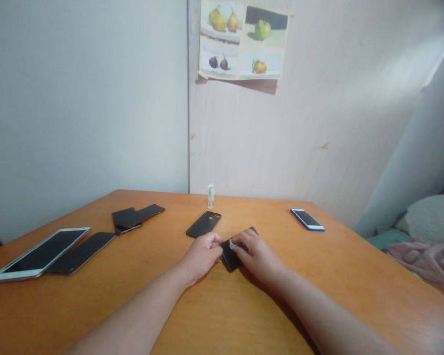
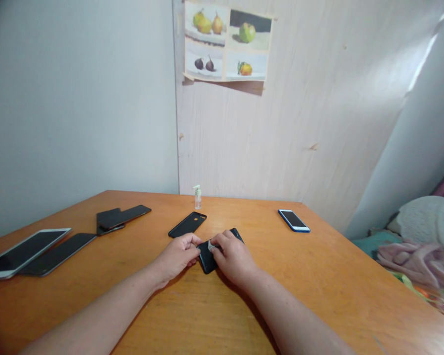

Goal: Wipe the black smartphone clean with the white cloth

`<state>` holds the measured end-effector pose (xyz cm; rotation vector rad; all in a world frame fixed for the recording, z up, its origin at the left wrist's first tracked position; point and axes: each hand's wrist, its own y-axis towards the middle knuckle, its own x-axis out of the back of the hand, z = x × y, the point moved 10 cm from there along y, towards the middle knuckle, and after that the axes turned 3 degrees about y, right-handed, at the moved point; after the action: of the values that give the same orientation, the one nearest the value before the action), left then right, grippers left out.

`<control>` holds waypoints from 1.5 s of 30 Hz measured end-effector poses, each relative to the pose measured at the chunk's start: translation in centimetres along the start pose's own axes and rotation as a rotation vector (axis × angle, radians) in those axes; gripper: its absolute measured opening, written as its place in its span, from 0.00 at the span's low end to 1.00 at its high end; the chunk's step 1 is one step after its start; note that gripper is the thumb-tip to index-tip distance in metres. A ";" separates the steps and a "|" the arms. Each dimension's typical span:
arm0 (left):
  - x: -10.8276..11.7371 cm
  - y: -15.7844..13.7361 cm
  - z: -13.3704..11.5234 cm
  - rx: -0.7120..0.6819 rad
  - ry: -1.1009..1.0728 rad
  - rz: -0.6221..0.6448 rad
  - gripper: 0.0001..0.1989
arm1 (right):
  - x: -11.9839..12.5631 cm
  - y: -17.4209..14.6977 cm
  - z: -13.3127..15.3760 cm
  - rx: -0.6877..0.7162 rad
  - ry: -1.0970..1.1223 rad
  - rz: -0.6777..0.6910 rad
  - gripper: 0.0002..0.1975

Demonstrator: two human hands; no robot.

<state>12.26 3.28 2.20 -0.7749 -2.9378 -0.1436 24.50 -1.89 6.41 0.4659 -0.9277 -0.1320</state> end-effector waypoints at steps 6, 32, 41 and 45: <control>0.4 -0.3 -0.3 0.032 0.057 -0.039 0.05 | 3.6 0.5 -8.8 -0.409 -0.192 -0.117 0.07; 0.8 -0.2 -1.9 -0.255 0.943 0.060 0.24 | 1.3 0.3 -5.2 -0.343 -0.257 0.056 0.03; 0.6 -0.1 -2.2 -0.384 0.986 0.074 0.27 | 1.2 0.9 -5.4 -0.335 -0.274 0.094 0.06; -0.9 -1.5 -5.6 -0.515 0.968 -0.012 0.15 | 1.5 1.1 -6.1 -0.355 -0.264 0.094 0.07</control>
<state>12.69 0.85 7.54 -0.5055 -1.9769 -0.9856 30.12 0.64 4.90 0.0757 -1.1556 -0.2723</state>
